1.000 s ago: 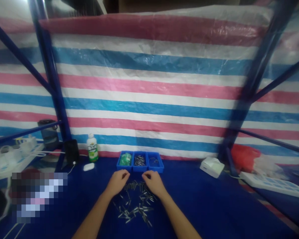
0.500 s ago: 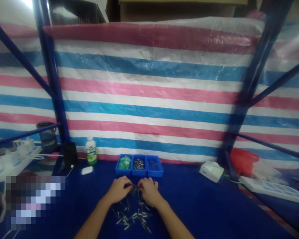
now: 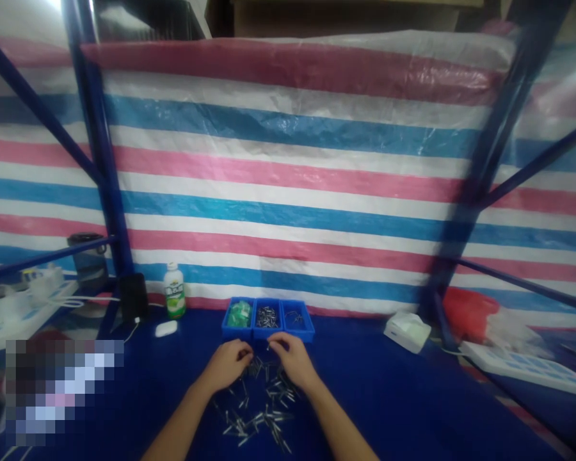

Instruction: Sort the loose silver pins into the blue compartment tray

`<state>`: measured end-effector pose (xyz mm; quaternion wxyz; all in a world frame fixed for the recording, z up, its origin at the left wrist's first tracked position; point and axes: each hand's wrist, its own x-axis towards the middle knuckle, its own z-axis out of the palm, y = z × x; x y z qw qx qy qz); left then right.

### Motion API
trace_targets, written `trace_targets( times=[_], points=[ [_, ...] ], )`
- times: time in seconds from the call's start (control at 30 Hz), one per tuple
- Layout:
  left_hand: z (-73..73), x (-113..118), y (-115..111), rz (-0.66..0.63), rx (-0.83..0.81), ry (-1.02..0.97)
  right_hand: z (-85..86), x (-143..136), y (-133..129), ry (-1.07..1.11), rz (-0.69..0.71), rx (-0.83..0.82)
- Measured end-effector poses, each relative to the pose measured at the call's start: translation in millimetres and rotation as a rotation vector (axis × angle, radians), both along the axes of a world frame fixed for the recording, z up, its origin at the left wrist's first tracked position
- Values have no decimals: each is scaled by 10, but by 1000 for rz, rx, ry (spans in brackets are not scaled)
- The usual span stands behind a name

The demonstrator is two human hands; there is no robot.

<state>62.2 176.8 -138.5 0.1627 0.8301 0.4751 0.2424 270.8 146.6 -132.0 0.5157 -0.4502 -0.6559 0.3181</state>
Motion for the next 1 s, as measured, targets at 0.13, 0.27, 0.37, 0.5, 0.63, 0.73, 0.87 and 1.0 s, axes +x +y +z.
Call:
trace_targets(
  times=[0.13,0.27,0.37,0.5,0.63,0.73,0.87,1.0],
  points=[
    [0,-9,-25,13,-12,-22,61,47,12,593,145,-187],
    [-21,-6,2,18,-18,-39,115,76,0,958,226,-364],
    [-19,-1,23,16,-17,-56,117,97,30,1037,227,-458],
    [10,-2,2,23,-6,-53,67,148,88,1017,-15,-460],
    [30,-6,-31,15,-1,-33,-14,199,117,753,-218,-381],
    [25,-7,-31,15,-3,-26,-72,172,99,328,-221,-222],
    [-5,-6,8,5,11,-27,-130,16,33,-317,-206,13],
    [-32,-7,47,-23,29,-14,-128,-135,-35,-615,-188,7]
  ],
)
